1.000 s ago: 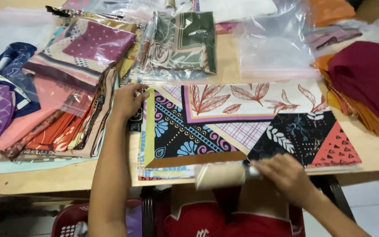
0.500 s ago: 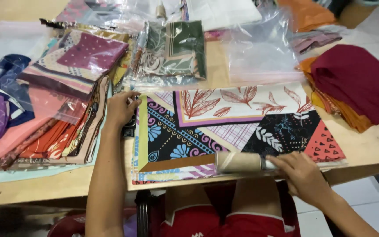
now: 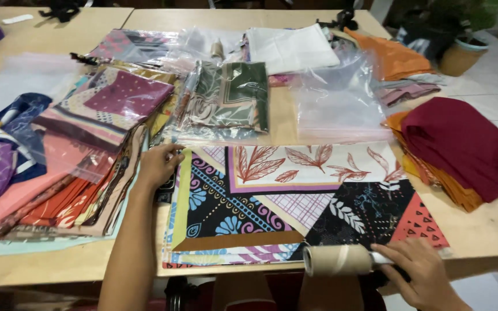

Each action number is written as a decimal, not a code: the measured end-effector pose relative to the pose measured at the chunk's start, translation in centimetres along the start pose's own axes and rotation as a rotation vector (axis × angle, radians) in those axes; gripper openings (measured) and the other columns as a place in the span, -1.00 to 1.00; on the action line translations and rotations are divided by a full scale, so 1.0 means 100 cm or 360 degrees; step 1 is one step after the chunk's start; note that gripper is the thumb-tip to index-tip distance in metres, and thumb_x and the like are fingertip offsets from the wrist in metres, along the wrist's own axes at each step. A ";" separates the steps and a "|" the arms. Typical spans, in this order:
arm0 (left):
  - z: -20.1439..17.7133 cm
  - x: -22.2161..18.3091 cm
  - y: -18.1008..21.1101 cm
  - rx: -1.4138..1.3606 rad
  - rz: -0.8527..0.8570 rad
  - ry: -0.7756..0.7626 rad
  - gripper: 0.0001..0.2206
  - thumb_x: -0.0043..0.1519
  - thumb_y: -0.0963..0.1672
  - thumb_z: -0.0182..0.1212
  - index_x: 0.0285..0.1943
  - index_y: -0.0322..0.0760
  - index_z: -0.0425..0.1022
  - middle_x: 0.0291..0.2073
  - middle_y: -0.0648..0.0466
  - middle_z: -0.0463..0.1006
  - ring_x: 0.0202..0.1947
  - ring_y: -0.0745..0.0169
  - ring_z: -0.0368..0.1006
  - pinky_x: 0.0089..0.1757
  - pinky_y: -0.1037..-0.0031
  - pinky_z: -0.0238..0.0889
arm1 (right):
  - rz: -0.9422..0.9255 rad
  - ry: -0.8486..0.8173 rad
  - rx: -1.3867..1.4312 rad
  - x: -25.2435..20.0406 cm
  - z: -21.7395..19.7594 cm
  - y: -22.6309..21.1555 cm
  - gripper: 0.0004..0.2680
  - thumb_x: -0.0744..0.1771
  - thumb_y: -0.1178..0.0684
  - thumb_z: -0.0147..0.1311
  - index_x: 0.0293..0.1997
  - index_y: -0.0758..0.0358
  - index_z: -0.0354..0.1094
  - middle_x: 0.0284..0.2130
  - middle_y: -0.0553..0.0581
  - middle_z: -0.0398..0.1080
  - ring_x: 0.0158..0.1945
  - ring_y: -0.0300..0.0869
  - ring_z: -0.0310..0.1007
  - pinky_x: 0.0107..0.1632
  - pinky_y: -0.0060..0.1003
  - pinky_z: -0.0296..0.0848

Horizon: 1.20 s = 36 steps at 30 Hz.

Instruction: Using a lint roller to remove debris from a patterned fabric scarf

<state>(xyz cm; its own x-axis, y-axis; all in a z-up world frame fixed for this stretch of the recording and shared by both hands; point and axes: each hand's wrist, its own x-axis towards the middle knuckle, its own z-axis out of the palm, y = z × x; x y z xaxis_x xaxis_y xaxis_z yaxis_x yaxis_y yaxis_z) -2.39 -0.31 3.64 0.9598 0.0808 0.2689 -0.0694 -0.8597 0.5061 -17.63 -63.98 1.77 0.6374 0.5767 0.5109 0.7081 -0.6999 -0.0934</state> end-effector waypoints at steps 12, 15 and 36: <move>0.019 0.004 -0.028 0.0031 0.0278 0.0162 -0.74 0.24 -0.07 0.31 0.11 -0.11 0.64 -0.22 0.02 0.65 -0.32 0.04 0.54 -0.18 0.23 0.28 | 0.0174 0.0128 -0.0325 -0.008 -0.001 0.038 -0.77 0.29 -0.24 0.10 -0.26 0.06 0.45 -0.39 0.04 0.41 -0.26 0.00 0.34 -0.13 -0.08 0.19; 0.023 0.004 -0.036 0.0092 0.0296 0.0166 -0.76 0.27 -0.06 0.30 0.10 -0.03 0.65 -0.23 0.02 0.65 -0.32 0.02 0.55 -0.22 0.21 0.26 | 0.0236 0.0150 -0.0340 -0.013 -0.008 0.057 -0.73 0.36 -0.26 -0.09 -0.28 0.07 0.41 -0.43 0.05 0.38 -0.30 0.02 0.32 -0.13 -0.01 0.12; 0.021 0.007 -0.033 -0.0020 0.0241 0.0185 -0.72 0.23 -0.06 0.28 0.12 -0.09 0.60 -0.26 0.02 0.64 -0.30 0.01 0.52 -0.21 0.19 0.25 | 0.0556 0.0161 -0.0158 -0.017 -0.020 0.046 -0.77 0.46 -0.01 -0.12 -0.09 0.35 0.41 -0.24 0.26 0.42 -0.11 0.13 0.37 0.02 -0.01 0.28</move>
<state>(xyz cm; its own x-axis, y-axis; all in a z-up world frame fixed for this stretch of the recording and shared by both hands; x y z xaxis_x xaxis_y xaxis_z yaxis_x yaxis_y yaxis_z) -0.88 1.56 0.43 0.9001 0.0093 0.4355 -0.2149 -0.8602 0.4624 -16.02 -68.99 2.17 0.7987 0.2547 0.5451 0.4169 -0.8875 -0.1962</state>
